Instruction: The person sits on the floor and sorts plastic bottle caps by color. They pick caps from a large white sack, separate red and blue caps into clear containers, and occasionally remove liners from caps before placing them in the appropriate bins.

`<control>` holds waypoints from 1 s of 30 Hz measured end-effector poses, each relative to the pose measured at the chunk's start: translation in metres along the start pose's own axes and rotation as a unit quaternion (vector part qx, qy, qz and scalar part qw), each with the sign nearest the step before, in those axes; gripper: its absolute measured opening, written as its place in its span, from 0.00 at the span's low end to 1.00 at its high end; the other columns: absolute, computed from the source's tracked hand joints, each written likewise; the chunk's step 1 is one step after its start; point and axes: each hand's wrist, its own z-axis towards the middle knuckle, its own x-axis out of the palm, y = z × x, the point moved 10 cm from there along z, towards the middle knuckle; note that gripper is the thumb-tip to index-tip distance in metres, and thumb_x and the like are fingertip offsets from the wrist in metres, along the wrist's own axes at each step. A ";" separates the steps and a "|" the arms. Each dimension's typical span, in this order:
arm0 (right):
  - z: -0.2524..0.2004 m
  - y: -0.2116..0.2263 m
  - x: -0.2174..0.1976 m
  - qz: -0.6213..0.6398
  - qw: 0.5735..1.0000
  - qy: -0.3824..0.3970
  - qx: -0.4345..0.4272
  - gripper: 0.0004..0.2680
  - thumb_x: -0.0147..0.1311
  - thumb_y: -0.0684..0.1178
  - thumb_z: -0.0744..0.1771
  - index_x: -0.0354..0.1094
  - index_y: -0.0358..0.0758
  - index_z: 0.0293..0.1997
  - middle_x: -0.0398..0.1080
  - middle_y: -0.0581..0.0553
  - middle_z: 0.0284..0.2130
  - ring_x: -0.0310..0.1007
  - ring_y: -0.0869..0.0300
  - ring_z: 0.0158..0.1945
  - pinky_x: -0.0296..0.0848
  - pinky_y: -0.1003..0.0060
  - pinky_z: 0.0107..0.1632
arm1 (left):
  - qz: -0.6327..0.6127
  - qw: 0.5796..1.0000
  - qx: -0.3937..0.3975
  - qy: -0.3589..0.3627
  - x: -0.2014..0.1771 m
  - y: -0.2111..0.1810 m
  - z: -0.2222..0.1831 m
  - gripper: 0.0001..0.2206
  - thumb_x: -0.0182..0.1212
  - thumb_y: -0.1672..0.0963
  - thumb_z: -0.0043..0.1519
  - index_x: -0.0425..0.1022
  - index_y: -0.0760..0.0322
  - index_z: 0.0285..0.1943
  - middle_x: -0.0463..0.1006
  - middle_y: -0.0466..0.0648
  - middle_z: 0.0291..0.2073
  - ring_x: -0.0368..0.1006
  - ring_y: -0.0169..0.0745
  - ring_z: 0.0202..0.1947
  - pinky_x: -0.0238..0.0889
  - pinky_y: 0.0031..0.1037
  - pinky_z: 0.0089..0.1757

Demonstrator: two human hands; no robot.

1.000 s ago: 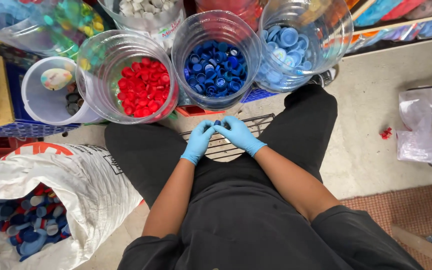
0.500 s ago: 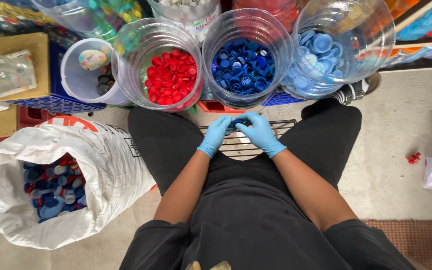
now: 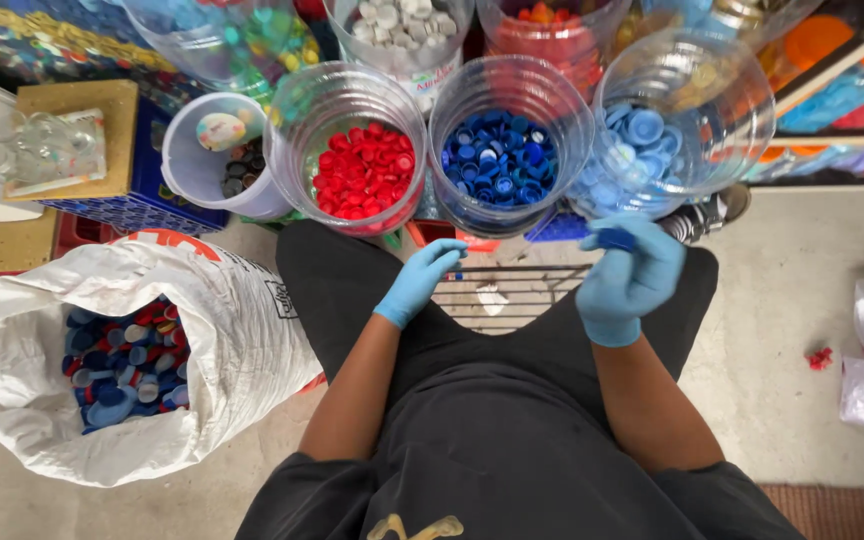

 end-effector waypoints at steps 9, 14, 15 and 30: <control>0.021 0.022 0.026 -0.116 0.981 0.053 -0.146 0.16 0.48 0.28 0.70 0.58 0.15 0.68 0.67 0.19 0.60 0.68 0.39 0.63 0.71 0.50 0.64 | 0.086 0.984 0.138 -0.079 -0.141 -0.181 -0.159 0.11 0.57 0.59 0.66 0.82 0.67 0.52 0.85 0.56 0.42 0.76 0.44 0.51 0.63 0.43 0.60; -0.039 0.007 0.050 -0.055 0.972 0.157 -0.165 0.09 0.53 0.40 0.68 0.82 0.31 0.48 0.80 0.45 0.31 0.73 0.52 0.25 0.72 0.59 0.38 | 0.038 0.904 0.151 -0.399 -0.325 -0.161 -0.279 0.11 0.50 0.54 0.73 0.77 0.63 0.54 0.80 0.53 0.42 0.80 0.42 0.47 0.74 0.29 0.51; -0.054 -0.007 0.054 -0.032 0.971 0.167 -0.169 0.09 0.53 0.40 0.68 0.82 0.31 0.48 0.80 0.45 0.31 0.73 0.52 0.25 0.72 0.59 0.38 | 0.037 0.893 0.152 -0.422 -0.342 -0.150 -0.287 0.11 0.50 0.54 0.73 0.77 0.63 0.54 0.80 0.53 0.42 0.80 0.42 0.47 0.74 0.29 0.51; -0.215 -0.185 0.109 -0.102 0.762 0.553 0.320 0.24 0.53 0.44 0.69 0.55 0.53 0.77 0.77 0.39 0.52 0.81 0.50 0.39 0.74 0.56 0.51 | 0.370 0.778 -0.281 -0.423 -0.427 0.085 -0.267 0.32 0.59 0.39 0.59 0.60 0.32 0.74 0.54 0.54 0.70 0.57 0.78 0.66 0.65 0.57 0.57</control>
